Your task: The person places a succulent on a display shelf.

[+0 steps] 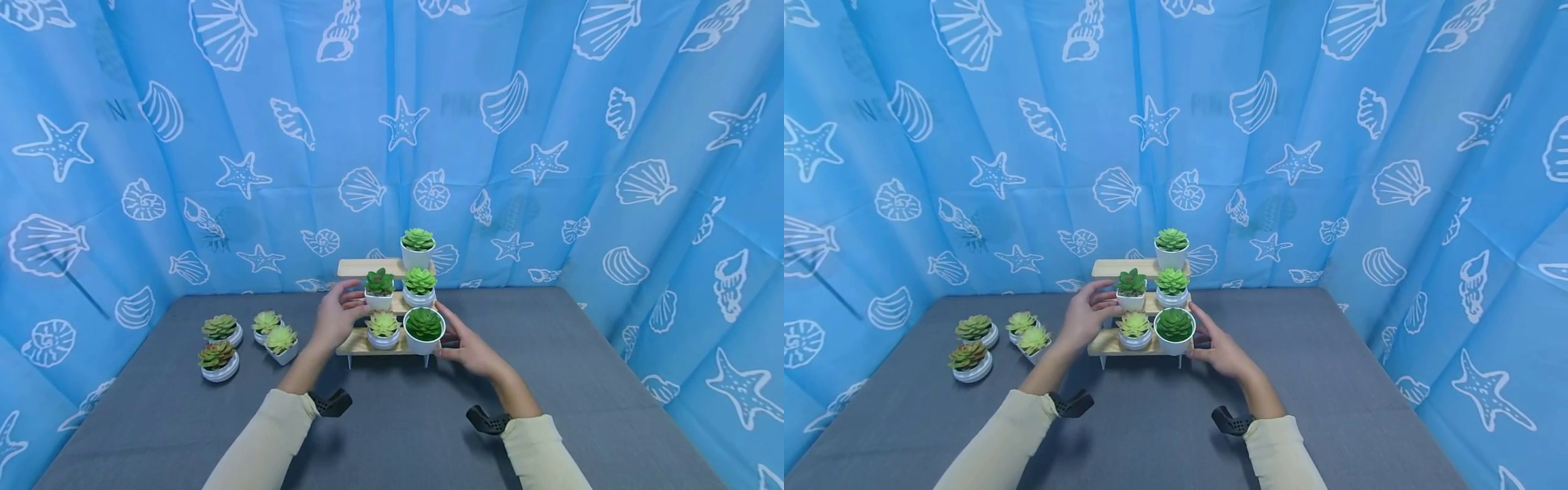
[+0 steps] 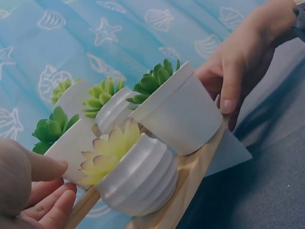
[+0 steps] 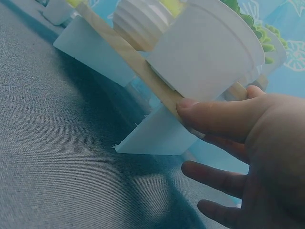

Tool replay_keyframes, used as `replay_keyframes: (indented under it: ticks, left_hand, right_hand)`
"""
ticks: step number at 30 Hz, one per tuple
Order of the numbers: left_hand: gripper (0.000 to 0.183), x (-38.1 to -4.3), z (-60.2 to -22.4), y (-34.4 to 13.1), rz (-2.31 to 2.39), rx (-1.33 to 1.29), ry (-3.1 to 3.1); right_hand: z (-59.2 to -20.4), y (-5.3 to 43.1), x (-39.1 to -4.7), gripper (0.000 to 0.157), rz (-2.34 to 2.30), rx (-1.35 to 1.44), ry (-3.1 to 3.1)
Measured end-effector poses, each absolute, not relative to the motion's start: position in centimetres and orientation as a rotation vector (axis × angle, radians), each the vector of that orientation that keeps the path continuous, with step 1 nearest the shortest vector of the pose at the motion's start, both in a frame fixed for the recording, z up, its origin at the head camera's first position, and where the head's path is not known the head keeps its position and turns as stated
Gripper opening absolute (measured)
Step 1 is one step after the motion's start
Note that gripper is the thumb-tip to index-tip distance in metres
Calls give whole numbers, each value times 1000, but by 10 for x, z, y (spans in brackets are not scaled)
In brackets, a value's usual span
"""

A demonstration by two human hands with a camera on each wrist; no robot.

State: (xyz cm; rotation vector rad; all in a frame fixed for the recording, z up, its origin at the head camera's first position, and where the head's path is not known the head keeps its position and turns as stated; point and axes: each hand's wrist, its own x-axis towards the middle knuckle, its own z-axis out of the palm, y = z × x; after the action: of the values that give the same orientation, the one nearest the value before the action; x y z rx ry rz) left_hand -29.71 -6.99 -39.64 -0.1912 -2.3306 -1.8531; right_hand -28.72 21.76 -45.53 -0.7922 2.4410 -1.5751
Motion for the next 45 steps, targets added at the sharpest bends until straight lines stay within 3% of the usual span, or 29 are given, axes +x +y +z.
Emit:
replay_keyframes:
  ticks: [13,30,45]
  left_hand:
    - [49,-287,-409,-75,-2012,-301,-2101]
    - [20,-263,-440,-109,-1769,-76,-2114]
    - [17,-228,-470,-157,-1628,-15,-2334]
  right_hand:
    - [-457,219,-289,91,-1573,-807,2434]
    - [-456,218,-289,91,-1574,-801,2434]
    - [-457,219,-290,92,-1593,-831,2418]
